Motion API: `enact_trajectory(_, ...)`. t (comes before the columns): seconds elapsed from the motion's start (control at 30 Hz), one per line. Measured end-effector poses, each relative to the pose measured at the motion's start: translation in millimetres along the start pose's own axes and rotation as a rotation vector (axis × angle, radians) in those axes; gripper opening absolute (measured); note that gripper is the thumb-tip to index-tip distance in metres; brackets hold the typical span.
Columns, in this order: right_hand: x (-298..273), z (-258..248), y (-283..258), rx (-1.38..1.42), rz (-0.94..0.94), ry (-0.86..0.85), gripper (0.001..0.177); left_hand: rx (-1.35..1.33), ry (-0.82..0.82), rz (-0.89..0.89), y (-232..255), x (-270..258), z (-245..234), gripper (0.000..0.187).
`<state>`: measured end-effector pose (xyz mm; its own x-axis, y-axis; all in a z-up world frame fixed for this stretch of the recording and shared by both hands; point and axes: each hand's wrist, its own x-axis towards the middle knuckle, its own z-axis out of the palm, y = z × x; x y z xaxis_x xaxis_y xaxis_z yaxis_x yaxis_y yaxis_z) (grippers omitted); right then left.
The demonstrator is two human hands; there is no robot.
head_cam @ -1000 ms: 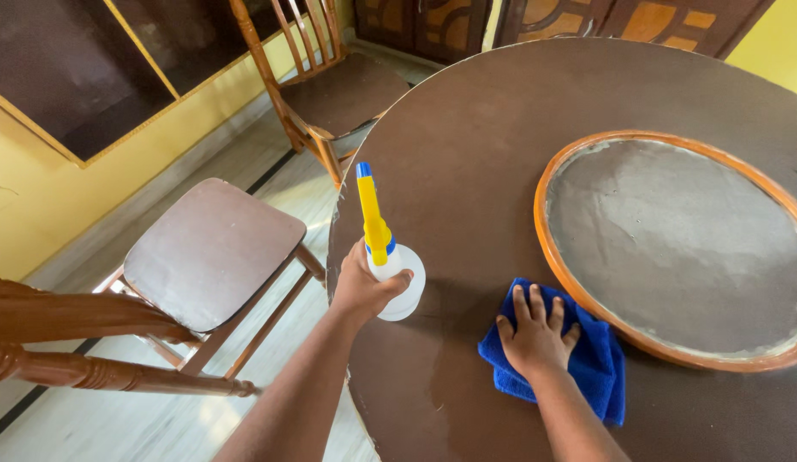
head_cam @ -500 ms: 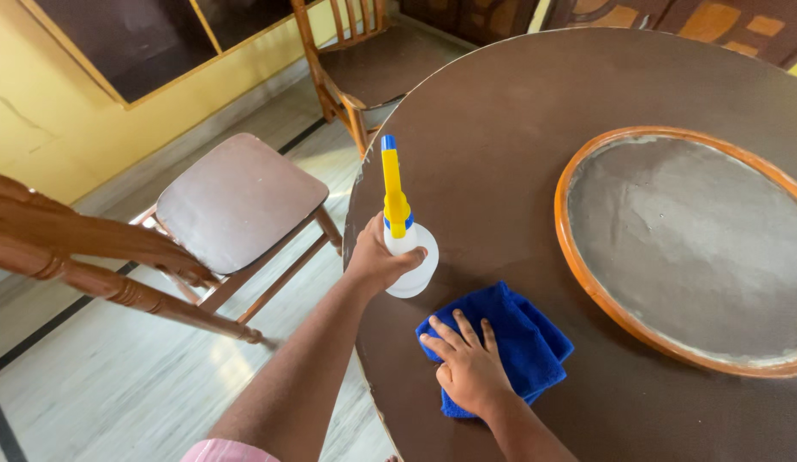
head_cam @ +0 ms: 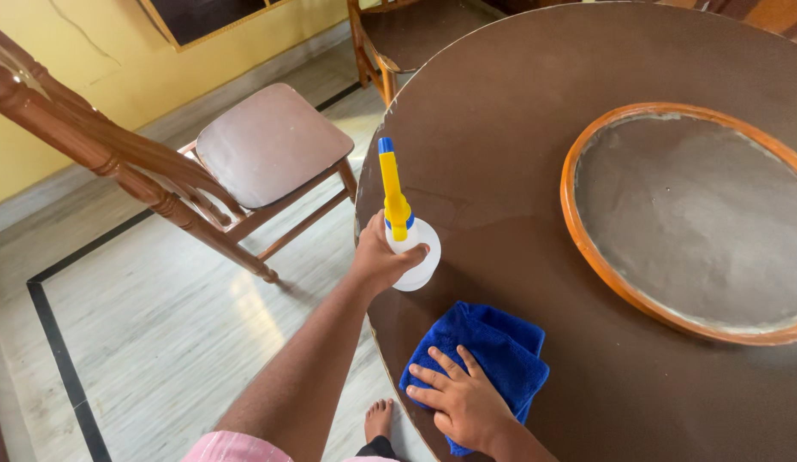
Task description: The person sprays a cleaning solution onto a round wooden table and wipes the surface with a blue cloth. They move around the table to clean different sections, including the area around a circular wooden tray.
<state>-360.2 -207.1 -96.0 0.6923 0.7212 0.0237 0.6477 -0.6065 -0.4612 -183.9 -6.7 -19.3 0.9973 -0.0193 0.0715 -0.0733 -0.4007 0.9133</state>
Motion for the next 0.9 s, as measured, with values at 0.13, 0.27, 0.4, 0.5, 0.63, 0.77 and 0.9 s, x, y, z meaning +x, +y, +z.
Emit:
enact_trajectory(0.13,-50,14,-9,0.035,-0.029,-0.108,0.051,-0.006,0.027,-0.019,-5,-30,4,0.072)
enact_trajectory(0.27,-108,34,-2,-0.034,-0.11,-0.127,0.049,0.021,0.06,0.012,-6,-50,8,0.075)
enact_trajectory(0.4,-151,54,11,-0.204,-0.243,0.061,0.042,-0.06,0.059,-0.041,-2,-66,11,0.072)
enact_trajectory(0.5,-156,63,18,-0.261,-0.26,0.119,0.04,-0.096,0.073,-0.07,1,-74,9,0.07)
enact_trajectory(0.63,-150,57,22,-0.086,-0.159,-0.043,0.037,-0.034,0.118,-0.063,4,-77,12,0.066)
enact_trajectory(0.77,-132,41,15,-0.082,-0.106,-0.081,0.036,0.019,0.142,-0.065,6,-77,12,0.064)
enact_trajectory(0.9,-113,30,11,-0.057,-0.031,-0.08,0.038,0.033,0.139,-0.062,9,-74,11,0.063)
